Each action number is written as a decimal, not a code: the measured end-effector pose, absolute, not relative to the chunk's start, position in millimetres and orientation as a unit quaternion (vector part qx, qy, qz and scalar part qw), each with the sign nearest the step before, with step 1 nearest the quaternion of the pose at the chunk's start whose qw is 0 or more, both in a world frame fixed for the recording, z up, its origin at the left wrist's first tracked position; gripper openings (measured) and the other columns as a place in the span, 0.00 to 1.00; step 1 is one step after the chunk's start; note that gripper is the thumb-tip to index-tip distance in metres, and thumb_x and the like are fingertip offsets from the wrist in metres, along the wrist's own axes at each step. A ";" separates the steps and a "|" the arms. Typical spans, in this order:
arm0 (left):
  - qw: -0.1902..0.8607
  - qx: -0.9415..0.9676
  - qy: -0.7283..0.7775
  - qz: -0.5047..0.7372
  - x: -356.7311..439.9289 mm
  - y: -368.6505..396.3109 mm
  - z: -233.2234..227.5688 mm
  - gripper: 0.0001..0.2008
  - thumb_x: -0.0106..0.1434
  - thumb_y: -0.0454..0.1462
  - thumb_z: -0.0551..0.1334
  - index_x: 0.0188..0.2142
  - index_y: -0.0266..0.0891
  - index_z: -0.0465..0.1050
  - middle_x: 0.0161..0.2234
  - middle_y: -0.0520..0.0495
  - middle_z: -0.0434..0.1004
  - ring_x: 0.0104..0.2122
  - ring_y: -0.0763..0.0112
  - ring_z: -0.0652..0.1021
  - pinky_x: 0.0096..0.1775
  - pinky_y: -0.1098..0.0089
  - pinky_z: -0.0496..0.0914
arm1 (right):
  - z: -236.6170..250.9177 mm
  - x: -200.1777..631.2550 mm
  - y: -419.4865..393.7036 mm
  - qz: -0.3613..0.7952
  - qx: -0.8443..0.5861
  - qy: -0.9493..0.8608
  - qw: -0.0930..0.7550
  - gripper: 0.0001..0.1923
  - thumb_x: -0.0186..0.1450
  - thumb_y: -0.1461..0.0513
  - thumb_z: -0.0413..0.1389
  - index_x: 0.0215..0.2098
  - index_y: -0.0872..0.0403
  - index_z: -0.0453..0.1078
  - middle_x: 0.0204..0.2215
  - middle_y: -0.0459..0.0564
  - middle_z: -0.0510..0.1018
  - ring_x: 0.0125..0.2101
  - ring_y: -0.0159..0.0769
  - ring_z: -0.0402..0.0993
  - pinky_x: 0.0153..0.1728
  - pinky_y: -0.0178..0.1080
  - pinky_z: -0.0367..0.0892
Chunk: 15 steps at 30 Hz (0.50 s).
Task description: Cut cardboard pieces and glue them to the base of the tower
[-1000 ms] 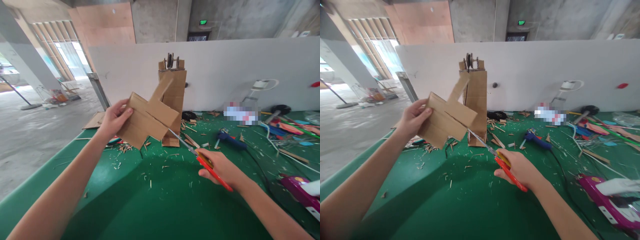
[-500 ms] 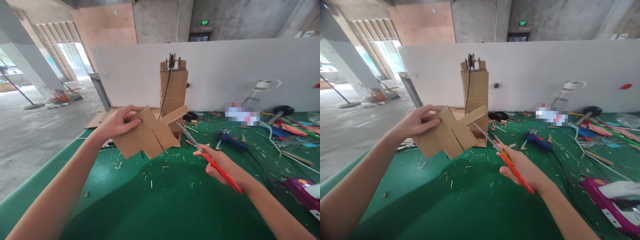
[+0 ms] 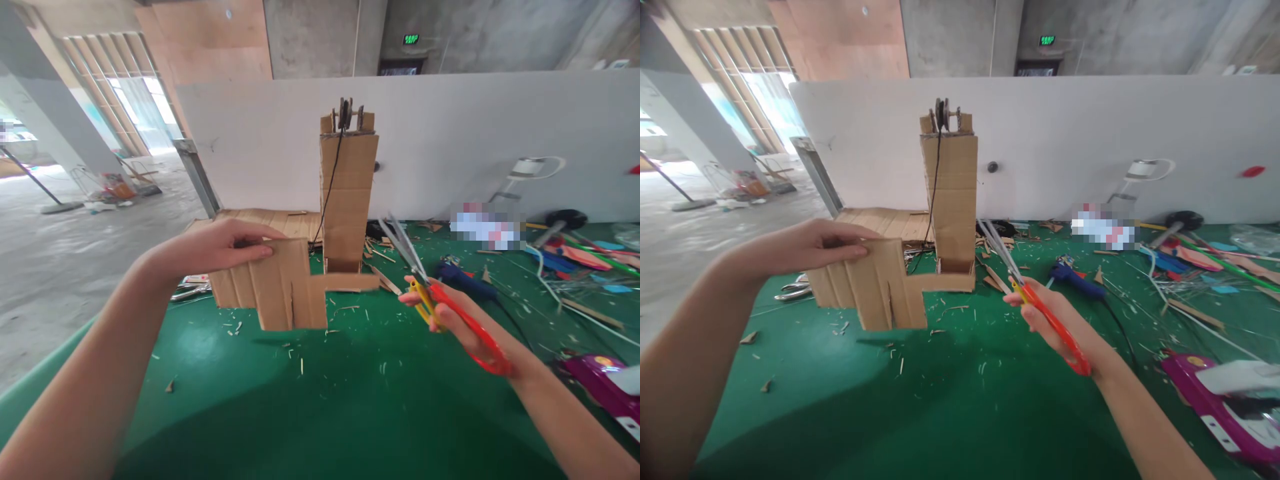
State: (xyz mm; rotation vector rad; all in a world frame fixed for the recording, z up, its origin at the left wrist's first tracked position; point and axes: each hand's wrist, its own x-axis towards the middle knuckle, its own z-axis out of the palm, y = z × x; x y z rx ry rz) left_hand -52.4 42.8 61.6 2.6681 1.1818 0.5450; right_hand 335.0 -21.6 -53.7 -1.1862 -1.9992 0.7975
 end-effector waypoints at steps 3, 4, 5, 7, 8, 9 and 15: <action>0.106 0.907 0.388 0.129 -23.8 28.2 57.4 0.17 0.60 0.46 0.58 0.49 0.47 0.71 0.28 0.52 0.78 0.24 0.72 0.73 0.24 0.74 0.65 | -54.7 307.7 -30.0 0.470 -0.393 -0.669 0.420 0.28 0.67 0.45 0.39 0.58 0.50 0.58 0.47 0.58 0.75 0.41 0.44 0.74 0.32 0.43 0.72; 0.116 0.909 0.385 0.107 -13.2 24.2 53.9 0.17 0.61 0.46 0.57 0.48 0.46 0.70 0.27 0.53 0.77 0.23 0.73 0.73 0.24 0.74 0.64 | -54.9 298.7 -33.0 0.514 -0.374 -0.645 0.424 0.28 0.67 0.46 0.39 0.57 0.51 0.59 0.48 0.58 0.75 0.46 0.45 0.72 0.40 0.46 0.71; 0.116 0.915 0.378 0.078 -3.2 21.2 49.5 0.15 0.62 0.46 0.56 0.46 0.45 0.70 0.29 0.53 0.78 0.25 0.73 0.74 0.25 0.74 0.64 | -55.1 290.7 -35.6 0.552 -0.367 -0.621 0.419 0.26 0.67 0.47 0.41 0.57 0.51 0.60 0.48 0.57 0.75 0.48 0.45 0.71 0.46 0.49 0.69; 0.066 0.926 0.368 0.053 12.4 19.0 39.1 0.13 0.64 0.46 0.54 0.44 0.47 0.70 0.32 0.53 0.78 0.30 0.71 0.76 0.29 0.73 0.64 | -55.5 279.2 -39.0 0.602 -0.354 -0.595 0.399 0.23 0.65 0.50 0.48 0.55 0.50 0.61 0.46 0.56 0.76 0.49 0.45 0.71 0.52 0.52 0.63; 0.031 0.928 0.369 0.041 17.4 19.8 33.7 0.14 0.65 0.47 0.52 0.44 0.47 0.70 0.32 0.52 0.77 0.31 0.69 0.76 0.30 0.71 0.64 | -56.0 275.7 -39.6 0.614 -0.354 -0.590 0.387 0.23 0.64 0.52 0.51 0.55 0.50 0.62 0.44 0.55 0.76 0.49 0.45 0.71 0.53 0.53 0.62; -0.011 0.926 0.374 0.038 20.6 21.6 28.5 0.15 0.65 0.49 0.51 0.43 0.46 0.70 0.31 0.52 0.77 0.32 0.67 0.76 0.32 0.69 0.64 | -56.8 273.5 -39.6 0.619 -0.355 -0.590 0.377 0.23 0.62 0.53 0.54 0.54 0.50 0.62 0.43 0.54 0.76 0.49 0.44 0.71 0.54 0.53 0.61; -0.126 0.911 0.389 0.058 12.5 41.3 12.9 0.22 0.65 0.53 0.47 0.33 0.39 0.68 0.30 0.47 0.75 0.31 0.66 0.74 0.33 0.66 0.63 | -61.5 283.8 -34.6 0.594 -0.376 -0.624 0.341 0.25 0.61 0.55 0.55 0.55 0.50 0.60 0.43 0.53 0.75 0.48 0.42 0.71 0.52 0.50 0.63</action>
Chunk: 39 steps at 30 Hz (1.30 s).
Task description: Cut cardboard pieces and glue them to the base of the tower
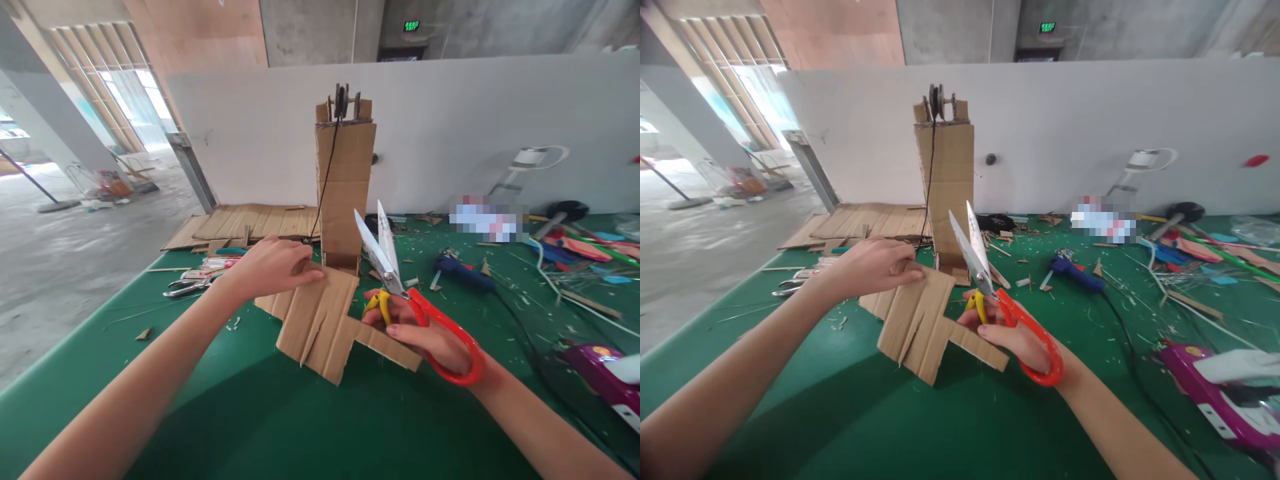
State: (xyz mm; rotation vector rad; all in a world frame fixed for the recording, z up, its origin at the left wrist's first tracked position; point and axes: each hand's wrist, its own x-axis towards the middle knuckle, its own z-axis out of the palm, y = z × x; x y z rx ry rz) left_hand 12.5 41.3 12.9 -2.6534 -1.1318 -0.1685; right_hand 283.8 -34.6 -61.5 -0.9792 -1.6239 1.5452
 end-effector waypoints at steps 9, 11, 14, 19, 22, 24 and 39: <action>0.241 -0.874 -0.411 -0.095 -16.6 54.8 22.3 0.20 0.68 0.42 0.45 0.24 0.38 0.65 0.24 0.49 0.72 0.25 0.71 0.70 0.32 0.66 0.58 | -29.5 341.4 -35.9 0.351 -0.430 -0.813 0.176 0.28 0.63 0.47 0.49 0.58 0.47 0.61 0.46 0.54 0.75 0.42 0.45 0.74 0.37 0.43 0.73; 0.268 -0.860 -0.421 -0.104 -21.8 54.6 25.9 0.20 0.67 0.43 0.46 0.22 0.39 0.64 0.22 0.50 0.71 0.24 0.71 0.69 0.31 0.66 0.58 | -26.5 340.1 -38.2 0.315 -0.455 -0.823 0.129 0.29 0.63 0.47 0.49 0.59 0.48 0.60 0.46 0.54 0.76 0.41 0.46 0.75 0.37 0.44 0.73; 0.286 -0.844 -0.435 -0.125 -25.7 53.0 30.4 0.20 0.66 0.43 0.47 0.21 0.39 0.64 0.21 0.49 0.70 0.23 0.71 0.68 0.29 0.67 0.56 | -26.3 329.5 -42.2 0.268 -0.504 -0.819 0.067 0.33 0.61 0.45 0.51 0.61 0.48 0.58 0.46 0.55 0.76 0.40 0.48 0.75 0.35 0.44 0.72; 0.279 -0.853 -0.420 -0.138 -15.8 48.8 29.6 0.21 0.66 0.43 0.48 0.21 0.39 0.67 0.20 0.49 0.69 0.22 0.71 0.68 0.29 0.67 0.57 | -28.6 307.6 -43.8 0.231 -0.549 -0.803 0.025 0.40 0.56 0.41 0.53 0.63 0.45 0.56 0.50 0.56 0.73 0.44 0.50 0.73 0.40 0.48 0.70; 0.275 -0.860 -0.410 -0.132 -8.4 47.8 25.7 0.21 0.66 0.43 0.47 0.21 0.39 0.68 0.19 0.50 0.69 0.22 0.71 0.68 0.30 0.67 0.57 | -29.7 298.5 -42.5 0.225 -0.554 -0.801 0.022 0.42 0.55 0.39 0.54 0.63 0.46 0.56 0.51 0.57 0.72 0.46 0.51 0.72 0.41 0.48 0.69; 0.274 -0.858 -0.415 -0.133 -6.8 48.1 23.5 0.21 0.66 0.44 0.47 0.22 0.39 0.68 0.20 0.50 0.69 0.22 0.71 0.68 0.29 0.67 0.57 | -30.2 294.9 -41.7 0.219 -0.558 -0.800 0.028 0.43 0.55 0.40 0.54 0.63 0.48 0.57 0.52 0.58 0.72 0.46 0.51 0.71 0.41 0.47 0.69; 0.287 -0.858 -0.408 -0.128 -5.7 42.3 29.1 0.20 0.65 0.43 0.48 0.20 0.39 0.65 0.18 0.50 0.67 0.21 0.73 0.66 0.27 0.66 0.56 | -38.2 290.6 -40.0 0.121 -0.511 -0.850 0.027 0.42 0.56 0.37 0.50 0.59 0.56 0.63 0.44 0.58 0.78 0.40 0.50 0.75 0.38 0.48 0.71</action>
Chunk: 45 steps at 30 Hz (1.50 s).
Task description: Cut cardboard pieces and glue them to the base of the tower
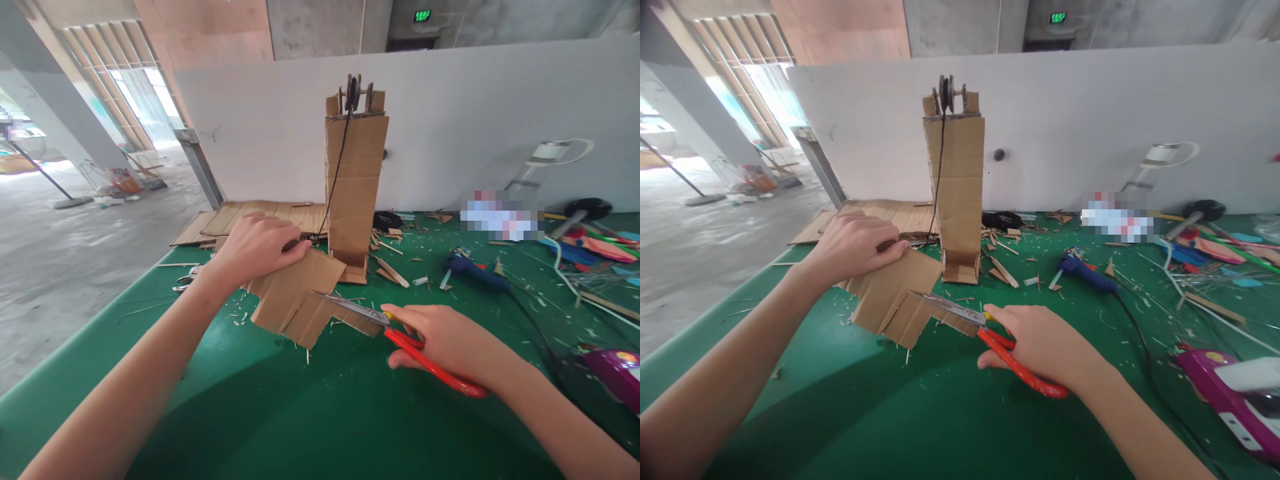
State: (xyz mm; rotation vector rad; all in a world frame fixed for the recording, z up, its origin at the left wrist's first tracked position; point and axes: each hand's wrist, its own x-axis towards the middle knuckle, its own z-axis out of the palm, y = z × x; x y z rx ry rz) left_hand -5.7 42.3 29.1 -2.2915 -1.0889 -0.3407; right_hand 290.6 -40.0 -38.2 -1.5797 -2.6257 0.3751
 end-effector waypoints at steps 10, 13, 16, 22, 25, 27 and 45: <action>0.279 -0.866 -0.392 -0.138 -12.9 42.1 34.4 0.19 0.64 0.43 0.50 0.20 0.39 0.65 0.19 0.51 0.68 0.21 0.73 0.67 0.28 0.67 0.57 | -57.7 281.9 -41.6 -0.044 -0.420 -0.904 0.073 0.29 0.63 0.46 0.51 0.50 0.61 0.70 0.36 0.60 0.81 0.28 0.47 0.79 0.26 0.44 0.72; 0.273 -0.871 -0.388 -0.129 -15.3 45.0 32.5 0.19 0.64 0.43 0.49 0.19 0.39 0.65 0.18 0.52 0.67 0.21 0.73 0.67 0.29 0.67 0.58 | -63.3 276.7 -42.5 -0.085 -0.398 -0.911 0.060 0.27 0.67 0.49 0.46 0.48 0.64 0.70 0.34 0.60 0.81 0.24 0.45 0.78 0.23 0.42 0.69; 0.271 -0.874 -0.383 -0.124 -16.5 48.3 30.4 0.20 0.64 0.43 0.49 0.19 0.39 0.65 0.18 0.52 0.67 0.22 0.73 0.67 0.30 0.67 0.58 | -66.0 274.7 -41.4 -0.101 -0.401 -0.909 0.051 0.28 0.68 0.49 0.43 0.48 0.64 0.69 0.32 0.60 0.81 0.23 0.45 0.78 0.21 0.41 0.67; 0.300 -0.856 -0.394 -0.151 -15.2 43.9 35.3 0.18 0.63 0.43 0.50 0.20 0.40 0.66 0.19 0.51 0.66 0.22 0.72 0.66 0.30 0.66 0.58 | -63.3 277.9 -36.2 -0.074 -0.531 -0.838 0.104 0.38 0.56 0.36 0.47 0.44 0.60 0.67 0.23 0.55 0.78 0.19 0.44 0.74 0.17 0.38 0.59; 0.321 -0.851 -0.384 -0.159 -14.9 39.4 39.2 0.17 0.62 0.43 0.51 0.21 0.41 0.67 0.19 0.51 0.66 0.24 0.71 0.67 0.31 0.65 0.59 | -62.1 276.9 -35.7 -0.099 -0.552 -0.825 0.072 0.35 0.56 0.35 0.45 0.31 0.57 0.69 0.24 0.55 0.77 0.23 0.44 0.75 0.18 0.37 0.57; 0.326 -0.849 -0.381 -0.165 -15.0 37.3 40.8 0.17 0.62 0.43 0.50 0.21 0.41 0.67 0.20 0.50 0.66 0.24 0.70 0.68 0.31 0.65 0.58 | -63.8 275.4 -35.5 -0.124 -0.542 -0.830 0.048 0.34 0.60 0.37 0.42 0.29 0.56 0.70 0.26 0.56 0.78 0.25 0.45 0.76 0.19 0.37 0.55; 0.324 -0.843 -0.392 -0.176 -27.1 44.5 39.3 0.16 0.61 0.43 0.51 0.20 0.42 0.66 0.20 0.50 0.66 0.25 0.69 0.67 0.31 0.64 0.57 | -68.4 288.2 -25.8 -0.125 -0.467 -0.875 -0.006 0.29 0.66 0.45 0.43 0.26 0.57 0.71 0.21 0.56 0.78 0.21 0.43 0.75 0.20 0.37 0.54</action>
